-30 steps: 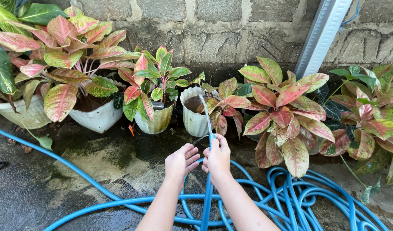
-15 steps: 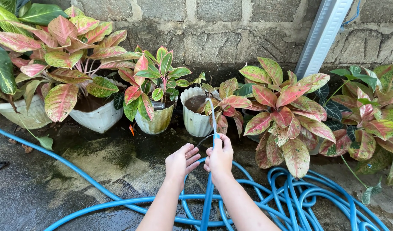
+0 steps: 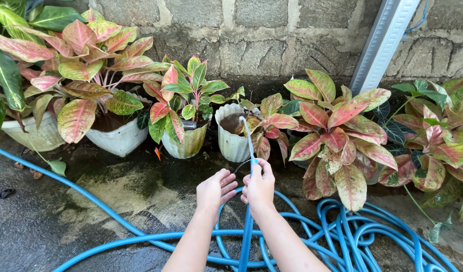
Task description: Watering several potted plants using a garden hose.
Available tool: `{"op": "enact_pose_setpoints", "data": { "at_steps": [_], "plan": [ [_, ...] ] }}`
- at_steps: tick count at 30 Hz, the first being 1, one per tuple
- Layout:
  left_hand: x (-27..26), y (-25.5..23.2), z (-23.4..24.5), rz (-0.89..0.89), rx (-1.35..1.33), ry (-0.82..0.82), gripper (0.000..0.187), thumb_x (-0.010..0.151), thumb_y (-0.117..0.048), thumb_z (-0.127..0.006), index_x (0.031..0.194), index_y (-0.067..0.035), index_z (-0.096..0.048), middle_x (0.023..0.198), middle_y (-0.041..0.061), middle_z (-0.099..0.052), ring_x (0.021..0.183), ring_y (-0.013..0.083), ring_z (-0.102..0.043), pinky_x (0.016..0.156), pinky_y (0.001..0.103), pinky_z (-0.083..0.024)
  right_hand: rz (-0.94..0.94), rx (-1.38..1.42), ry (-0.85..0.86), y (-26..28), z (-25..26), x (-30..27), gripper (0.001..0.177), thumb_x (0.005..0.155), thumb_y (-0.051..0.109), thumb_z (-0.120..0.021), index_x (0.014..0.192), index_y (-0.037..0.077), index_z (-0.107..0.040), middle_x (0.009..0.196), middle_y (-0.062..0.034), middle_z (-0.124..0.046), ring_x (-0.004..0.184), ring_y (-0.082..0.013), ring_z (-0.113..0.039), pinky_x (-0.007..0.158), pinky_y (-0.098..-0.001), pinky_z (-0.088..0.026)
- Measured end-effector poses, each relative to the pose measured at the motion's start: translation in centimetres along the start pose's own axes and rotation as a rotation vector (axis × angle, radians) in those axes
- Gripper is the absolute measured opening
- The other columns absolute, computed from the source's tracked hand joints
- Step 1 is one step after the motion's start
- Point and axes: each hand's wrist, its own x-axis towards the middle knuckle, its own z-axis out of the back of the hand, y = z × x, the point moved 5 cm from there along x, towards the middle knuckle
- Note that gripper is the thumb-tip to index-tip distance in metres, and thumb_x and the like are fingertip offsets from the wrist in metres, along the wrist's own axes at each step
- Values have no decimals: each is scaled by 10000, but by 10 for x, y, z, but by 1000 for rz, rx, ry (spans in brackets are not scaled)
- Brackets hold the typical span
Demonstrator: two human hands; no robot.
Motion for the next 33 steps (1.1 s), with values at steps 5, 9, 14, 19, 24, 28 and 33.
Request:
{"op": "enact_pose_setpoints", "data": {
  "at_steps": [5,9,14,19,24,28,33],
  "plan": [
    [-2,-4,2,-6,7,-13,453,920,-314,-652,1262,-18,-690,1185,122,-774,1039,240,-756,866,365,-612,20,11,-19,2,0,-2,206,1054,312,-433,1203,186,-501,600,-7,-430,374,-91,-320,340,-289,-256],
    [-2,-4,3,-3,8,-16,445,922,-311,-655,1255,-18,-695,1178,122,-773,1035,241,-756,866,369,-614,30,20,-22,1,1,1,206,1055,309,-435,1203,181,-500,605,-10,-432,372,-92,-321,335,-287,-250],
    [-4,-4,2,-3,17,-19,444,922,-312,-653,1253,-20,-696,1177,119,-775,1035,236,-757,870,361,-612,11,5,-17,1,-1,-1,207,1058,317,-430,1204,189,-503,608,-8,-433,374,-90,-322,338,-287,-258],
    [-5,-4,2,-6,32,-20,448,915,-309,-655,1253,-18,-698,1179,118,-776,1039,234,-760,871,356,-613,4,-9,-4,1,0,-2,211,1062,322,-427,1205,190,-510,611,-7,-439,378,-85,-321,343,-283,-260],
    [-6,-4,1,-1,25,-20,461,918,-314,-655,1265,-14,-690,1191,127,-773,1044,239,-760,872,359,-611,42,7,-47,2,4,-1,203,1061,307,-432,1205,179,-496,610,-16,-443,372,-97,-340,334,-290,-261],
    [-2,-1,3,1,20,-14,467,918,-317,-653,1270,-12,-688,1203,134,-770,1047,246,-758,871,365,-610,39,7,-49,1,5,2,199,1054,301,-432,1202,186,-498,609,-18,-447,365,-103,-341,329,-292,-263],
    [-1,0,3,-2,20,-10,472,921,-315,-651,1279,-10,-681,1223,141,-763,1062,253,-755,878,369,-609,37,-3,-35,0,5,2,201,1059,311,-428,1198,183,-498,610,-16,-451,362,-101,-342,329,-290,-264]
  ]
}}
